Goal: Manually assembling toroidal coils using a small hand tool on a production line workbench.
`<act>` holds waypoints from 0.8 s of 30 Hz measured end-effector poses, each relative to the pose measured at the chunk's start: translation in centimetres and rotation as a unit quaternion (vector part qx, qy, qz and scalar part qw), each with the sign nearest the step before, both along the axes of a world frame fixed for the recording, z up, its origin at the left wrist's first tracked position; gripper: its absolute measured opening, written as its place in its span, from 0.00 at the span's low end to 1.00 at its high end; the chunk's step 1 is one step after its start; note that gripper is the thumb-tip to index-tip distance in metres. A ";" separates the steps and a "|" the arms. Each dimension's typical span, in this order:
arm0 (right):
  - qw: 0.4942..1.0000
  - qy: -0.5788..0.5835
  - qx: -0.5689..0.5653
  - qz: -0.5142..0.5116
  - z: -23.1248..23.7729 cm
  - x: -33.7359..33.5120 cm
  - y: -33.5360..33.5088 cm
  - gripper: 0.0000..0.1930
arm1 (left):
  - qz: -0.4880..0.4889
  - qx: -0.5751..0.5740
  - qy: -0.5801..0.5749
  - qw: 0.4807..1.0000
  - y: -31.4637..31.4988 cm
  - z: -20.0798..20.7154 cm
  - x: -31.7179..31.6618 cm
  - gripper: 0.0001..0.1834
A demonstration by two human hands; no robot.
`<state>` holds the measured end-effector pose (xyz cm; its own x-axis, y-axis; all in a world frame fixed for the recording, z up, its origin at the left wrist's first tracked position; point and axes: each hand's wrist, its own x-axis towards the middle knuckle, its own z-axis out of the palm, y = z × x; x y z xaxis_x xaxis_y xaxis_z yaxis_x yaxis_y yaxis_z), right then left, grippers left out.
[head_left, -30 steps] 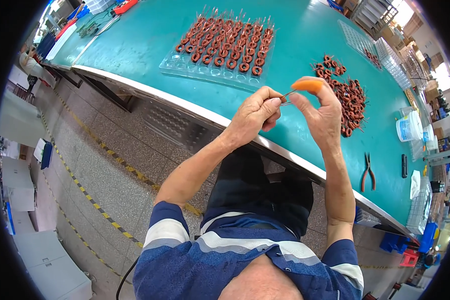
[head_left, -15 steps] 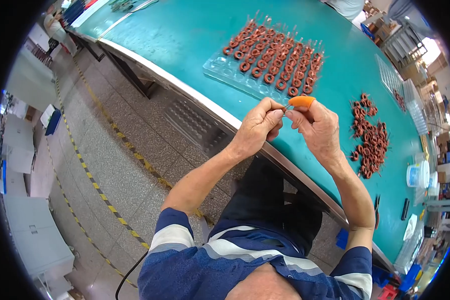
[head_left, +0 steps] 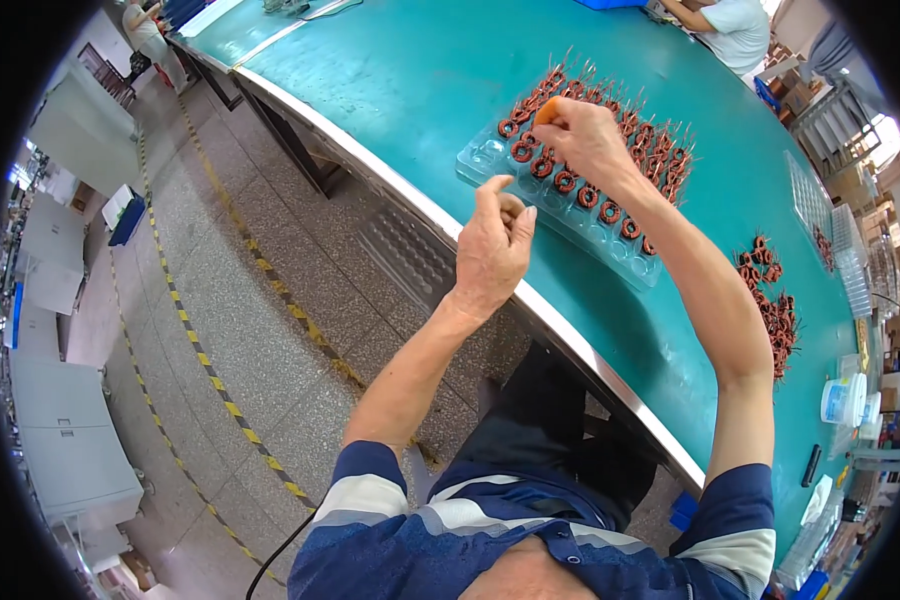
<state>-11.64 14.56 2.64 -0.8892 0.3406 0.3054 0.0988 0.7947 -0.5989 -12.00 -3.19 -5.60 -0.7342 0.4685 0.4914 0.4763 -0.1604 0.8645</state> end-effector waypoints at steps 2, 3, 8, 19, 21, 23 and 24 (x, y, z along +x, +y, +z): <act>0.997 -0.018 0.077 0.024 -0.5 -1.0 1.4 0.11 | 0.013 -0.020 0.012 1.000 0.4 0.1 0.1 0.20; 0.997 -0.002 0.082 0.013 -0.4 -1.0 1.9 0.11 | 0.011 -0.019 0.012 1.000 0.7 0.1 0.1 0.20; 0.998 0.005 0.050 -0.029 5.1 8.0 2.9 0.17 | 0.046 -0.049 0.038 0.997 -0.2 0.2 -0.4 0.17; 0.916 -0.171 0.337 -0.136 -2.8 35.5 3.9 0.04 | 0.014 -0.094 0.080 0.992 0.6 0.0 0.8 0.13; 0.934 -0.157 0.290 -0.137 -2.4 35.3 5.6 0.02 | 0.002 -0.084 0.057 0.995 0.0 0.8 1.0 0.12; 0.955 -0.094 0.230 -0.162 -1.5 35.4 6.9 0.06 | -0.040 -0.039 0.004 0.998 -0.6 1.8 2.5 0.12; 0.972 -0.044 0.153 -0.175 -0.5 35.5 6.7 0.07 | -0.059 -0.041 0.010 0.997 -0.3 2.2 3.6 0.12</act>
<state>23.86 21.26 2.11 -0.7619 0.5328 0.3683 0.4358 0.8424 -0.3170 -8.38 -3.46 -3.36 -0.6612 0.5910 0.4621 0.4758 -0.1458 0.8674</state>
